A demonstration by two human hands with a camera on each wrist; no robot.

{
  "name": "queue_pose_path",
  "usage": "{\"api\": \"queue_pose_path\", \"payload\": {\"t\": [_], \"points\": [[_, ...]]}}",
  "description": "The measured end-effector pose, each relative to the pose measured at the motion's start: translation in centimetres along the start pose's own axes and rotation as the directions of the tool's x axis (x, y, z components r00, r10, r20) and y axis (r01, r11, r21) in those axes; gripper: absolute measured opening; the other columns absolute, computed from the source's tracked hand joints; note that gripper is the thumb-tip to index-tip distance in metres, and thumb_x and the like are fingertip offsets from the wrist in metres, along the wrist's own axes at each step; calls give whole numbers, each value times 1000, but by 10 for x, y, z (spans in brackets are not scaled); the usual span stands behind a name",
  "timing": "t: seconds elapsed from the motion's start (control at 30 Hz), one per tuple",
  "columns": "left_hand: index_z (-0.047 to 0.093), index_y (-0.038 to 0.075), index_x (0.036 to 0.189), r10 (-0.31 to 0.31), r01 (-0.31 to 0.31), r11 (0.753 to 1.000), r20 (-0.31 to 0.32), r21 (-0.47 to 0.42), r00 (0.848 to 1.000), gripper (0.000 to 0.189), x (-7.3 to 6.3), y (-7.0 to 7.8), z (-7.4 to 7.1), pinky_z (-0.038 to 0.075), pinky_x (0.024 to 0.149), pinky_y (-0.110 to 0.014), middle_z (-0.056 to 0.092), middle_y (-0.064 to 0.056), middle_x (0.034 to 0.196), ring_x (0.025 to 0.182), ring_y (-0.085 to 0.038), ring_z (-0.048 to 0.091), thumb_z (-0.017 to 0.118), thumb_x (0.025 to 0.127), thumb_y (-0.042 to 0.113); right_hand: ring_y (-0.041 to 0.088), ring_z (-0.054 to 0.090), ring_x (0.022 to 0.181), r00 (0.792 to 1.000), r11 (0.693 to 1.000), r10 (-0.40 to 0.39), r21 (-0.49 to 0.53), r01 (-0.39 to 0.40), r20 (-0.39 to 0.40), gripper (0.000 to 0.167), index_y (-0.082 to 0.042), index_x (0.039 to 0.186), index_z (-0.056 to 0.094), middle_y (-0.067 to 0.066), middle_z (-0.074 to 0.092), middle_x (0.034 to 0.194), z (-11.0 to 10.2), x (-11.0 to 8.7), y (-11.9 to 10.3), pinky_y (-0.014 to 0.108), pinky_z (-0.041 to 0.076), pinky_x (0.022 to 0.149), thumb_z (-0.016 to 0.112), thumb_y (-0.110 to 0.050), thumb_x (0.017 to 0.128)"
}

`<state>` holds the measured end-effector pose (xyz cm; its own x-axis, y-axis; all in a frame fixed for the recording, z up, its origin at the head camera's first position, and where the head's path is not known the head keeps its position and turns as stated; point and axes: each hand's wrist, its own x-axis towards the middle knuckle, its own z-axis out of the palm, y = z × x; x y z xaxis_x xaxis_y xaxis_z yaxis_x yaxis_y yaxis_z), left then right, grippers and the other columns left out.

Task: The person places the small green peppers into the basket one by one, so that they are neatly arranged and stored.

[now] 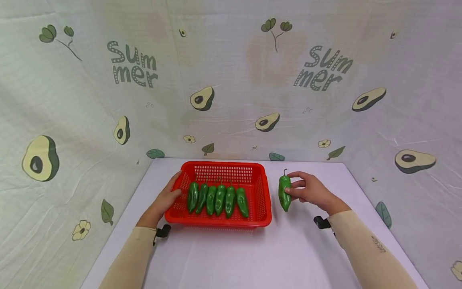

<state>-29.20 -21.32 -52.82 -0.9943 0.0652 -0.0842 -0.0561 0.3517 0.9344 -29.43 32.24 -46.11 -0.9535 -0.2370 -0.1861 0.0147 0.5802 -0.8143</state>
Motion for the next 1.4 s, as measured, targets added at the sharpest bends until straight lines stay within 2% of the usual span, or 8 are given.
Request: {"api": "queue_pose_path", "payload": {"t": [0.23, 0.57, 0.83, 0.97, 1.07, 1.3, 1.4], "points": [[21, 41, 168, -16, 16, 1000, -5, -3, 1000, 78, -2, 2, -2, 59, 90, -52, 39, -19, 161, 119, -42, 56, 49, 98, 18, 32, 77, 93, 1000, 1000, -27, -4, 27, -15, 85, -10, 156, 43, 19, 70, 127, -3, 12, -26, 43, 59, 76, 84, -43, 89], [21, 41, 168, -9, 9, 1000, 3, -9, 1000, 79, 0, -3, 0, 59, 92, -54, 37, -19, 162, 121, -42, 55, 49, 98, 18, 34, 77, 93, 996, 996, -87, 8, 87, 21, 79, -15, 153, 47, 15, 71, 125, 14, 36, -60, 39, 59, 73, 86, -40, 89], [20, 41, 168, -9, 9, 1000, 3, -17, 1000, 80, 1, -2, 1, 60, 89, -51, 39, -19, 160, 117, -41, 58, 49, 97, 18, 33, 76, 92, 982, 984, -171, 64, 167, 74, 76, -14, 151, 50, 15, 72, 121, 42, 57, -83, 47, 62, 76, 87, -36, 88], [21, 42, 168, -17, 17, 1000, -2, -14, 1000, 80, 1, -2, 0, 60, 88, -50, 40, -18, 160, 116, -41, 59, 49, 97, 18, 30, 77, 93, 973, 977, -200, 95, 190, 113, 76, -11, 150, 49, 16, 72, 121, 61, 67, -93, 46, 63, 79, 88, -32, 88], [20, 42, 168, -22, 22, 1000, 1, -8, 1000, 79, 2, -2, -1, 60, 89, -48, 39, -17, 161, 117, -39, 59, 48, 99, 18, 28, 77, 93, 970, 977, -203, 98, 191, 135, 75, -11, 150, 49, 15, 73, 121, 76, 74, -101, 45, 63, 80, 88, -31, 88], [21, 43, 168, -12, 12, 1000, 0, 9, 1000, 78, 4, -4, -1, 58, 92, -49, 39, -15, 161, 120, -39, 56, 49, 99, 19, 34, 75, 98, 967, 980, -192, 89, 180, 168, 71, -13, 147, 51, 15, 72, 120, 103, 88, -118, 44, 63, 79, 87, -31, 88], [22, 46, 167, -17, 17, 1000, -8, 10, 1000, 78, 4, -5, 0, 57, 95, -51, 40, -13, 161, 123, -39, 54, 50, 98, 21, 34, 75, 97, 968, 983, -176, 77, 165, 180, 69, -12, 143, 53, 15, 72, 118, 113, 94, -123, 47, 63, 80, 89, -30, 87]]}}
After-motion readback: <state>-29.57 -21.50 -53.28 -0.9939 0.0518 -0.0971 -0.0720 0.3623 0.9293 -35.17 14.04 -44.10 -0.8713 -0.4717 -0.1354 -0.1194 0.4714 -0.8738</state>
